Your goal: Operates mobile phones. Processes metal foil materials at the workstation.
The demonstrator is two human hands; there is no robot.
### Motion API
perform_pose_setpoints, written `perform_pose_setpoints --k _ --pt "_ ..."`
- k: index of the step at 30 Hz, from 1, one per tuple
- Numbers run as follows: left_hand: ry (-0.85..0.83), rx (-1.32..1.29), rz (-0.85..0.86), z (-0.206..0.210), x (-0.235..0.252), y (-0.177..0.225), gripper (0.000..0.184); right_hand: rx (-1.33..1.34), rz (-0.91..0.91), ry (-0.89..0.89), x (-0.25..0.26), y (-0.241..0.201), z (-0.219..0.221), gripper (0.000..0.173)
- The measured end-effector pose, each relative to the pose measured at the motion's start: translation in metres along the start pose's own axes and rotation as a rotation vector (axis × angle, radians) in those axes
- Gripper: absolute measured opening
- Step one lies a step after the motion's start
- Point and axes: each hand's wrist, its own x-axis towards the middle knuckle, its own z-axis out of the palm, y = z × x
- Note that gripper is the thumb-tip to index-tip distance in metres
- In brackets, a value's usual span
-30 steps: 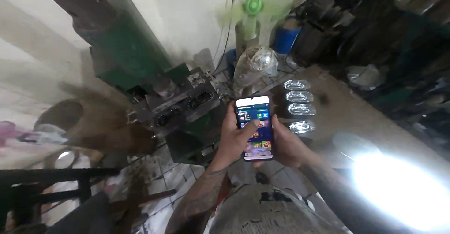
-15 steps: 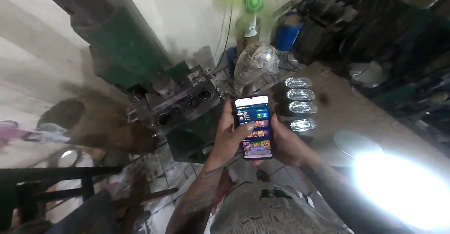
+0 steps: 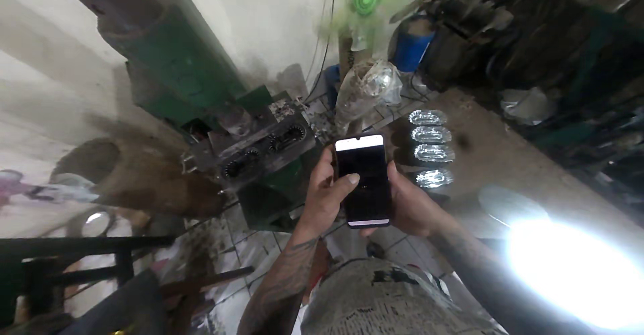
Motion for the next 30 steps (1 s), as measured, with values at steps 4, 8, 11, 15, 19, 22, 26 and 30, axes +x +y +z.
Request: perform_pose_setpoints --k 4,8,11,15,19,22,26,30 --pt "-0.012 0.028 0.019 0.0 0.002 -0.001 0.055 0.011 -0.016 -0.008 0.0 0.001 -0.001 0.075" --pt "-0.013 0.029 0.02 -0.001 0.001 -0.003 0.055 0.032 -0.009 0.004 -0.001 0.0 -0.001 0.077" --pt "-0.012 0.019 0.008 -0.001 0.001 -0.003 0.055 0.052 -0.013 -0.007 0.0 0.0 -0.003 0.077" --pt "-0.023 0.002 0.005 -0.004 0.0 -0.004 0.057 0.04 -0.012 0.004 0.001 0.0 -0.002 0.078" --pt "-0.048 -0.028 0.005 -0.006 0.001 -0.005 0.055 0.04 -0.019 -0.004 0.004 0.001 -0.002 0.077" --pt "-0.056 -0.048 -0.017 -0.007 0.0 -0.005 0.056 0.041 -0.019 -0.014 0.006 0.001 -0.002 0.077" --pt "-0.068 -0.038 -0.048 -0.008 -0.002 -0.004 0.065 0.046 -0.002 0.017 0.007 -0.002 0.0 0.078" --pt "-0.115 -0.053 -0.076 -0.01 -0.005 -0.004 0.072 0.036 0.006 0.018 0.008 -0.005 0.001 0.08"
